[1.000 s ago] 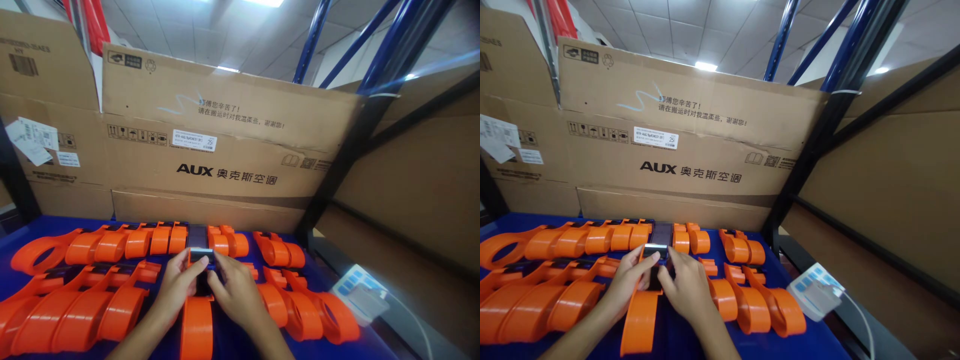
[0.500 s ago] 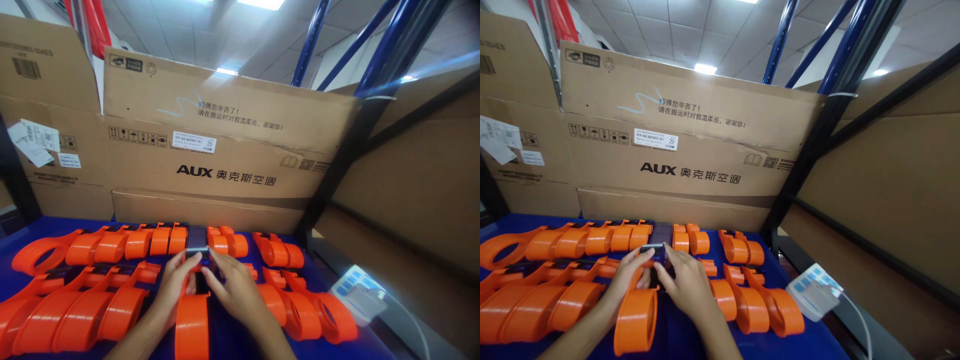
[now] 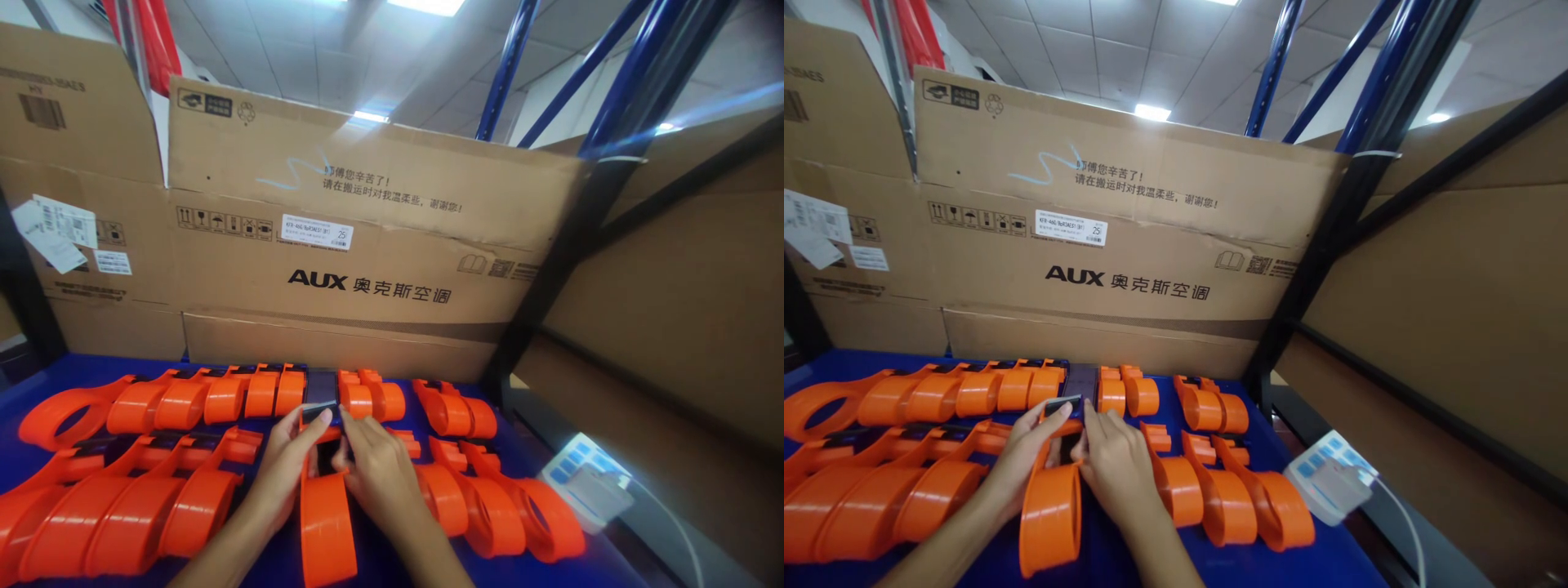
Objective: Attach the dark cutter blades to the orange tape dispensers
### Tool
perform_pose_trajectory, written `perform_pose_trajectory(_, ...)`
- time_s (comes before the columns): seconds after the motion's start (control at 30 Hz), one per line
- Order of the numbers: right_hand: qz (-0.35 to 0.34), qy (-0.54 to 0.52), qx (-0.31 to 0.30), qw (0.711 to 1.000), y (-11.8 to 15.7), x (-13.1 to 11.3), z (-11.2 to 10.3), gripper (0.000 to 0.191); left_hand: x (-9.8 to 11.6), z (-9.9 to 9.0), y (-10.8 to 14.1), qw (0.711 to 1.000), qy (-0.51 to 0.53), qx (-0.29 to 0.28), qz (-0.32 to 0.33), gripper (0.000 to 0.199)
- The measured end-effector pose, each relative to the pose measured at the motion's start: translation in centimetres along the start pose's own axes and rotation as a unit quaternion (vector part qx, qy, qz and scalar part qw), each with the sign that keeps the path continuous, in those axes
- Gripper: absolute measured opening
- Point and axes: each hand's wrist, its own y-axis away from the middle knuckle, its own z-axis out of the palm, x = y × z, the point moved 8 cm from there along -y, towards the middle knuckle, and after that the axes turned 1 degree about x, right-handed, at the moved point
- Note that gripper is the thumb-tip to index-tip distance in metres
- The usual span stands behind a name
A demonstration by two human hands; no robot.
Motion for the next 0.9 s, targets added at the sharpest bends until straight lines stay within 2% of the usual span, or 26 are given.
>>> perform_pose_trajectory(0.17,-0.012,0.014,0.018,1.0,0.3,-0.2,0.4,0.051,0.3,0.2,0.2,1.0,-0.009,-0.016,0.0,0.046)
perform_pose_trajectory(0.3,-0.011,0.001,0.006,1.0,0.2,-0.1,0.2,0.053,0.3,0.4,0.1,1.0,0.001,-0.025,-0.002,0.045)
perform_pose_trajectory(0.53,-0.015,-0.091,0.002,0.996,-0.5,0.6,-1.4,0.038,0.8,-0.2,0.0,1.0,-0.003,-0.009,0.02,0.04)
perform_pose_trajectory(0.63,0.003,-0.119,0.012,0.993,-0.7,1.0,-1.9,0.031,0.7,0.0,0.0,0.999,-0.033,-0.018,0.027,0.042)
perform_pose_trajectory(0.8,0.026,-0.152,-0.009,0.988,-0.7,0.7,-1.7,0.026,0.6,0.2,0.1,0.997,-0.056,-0.028,0.035,0.044)
perform_pose_trajectory(0.9,0.067,-0.185,0.028,0.98,-0.6,1.5,-2.5,0.02,0.8,0.1,0.4,0.999,-0.031,-0.026,0.024,0.041)
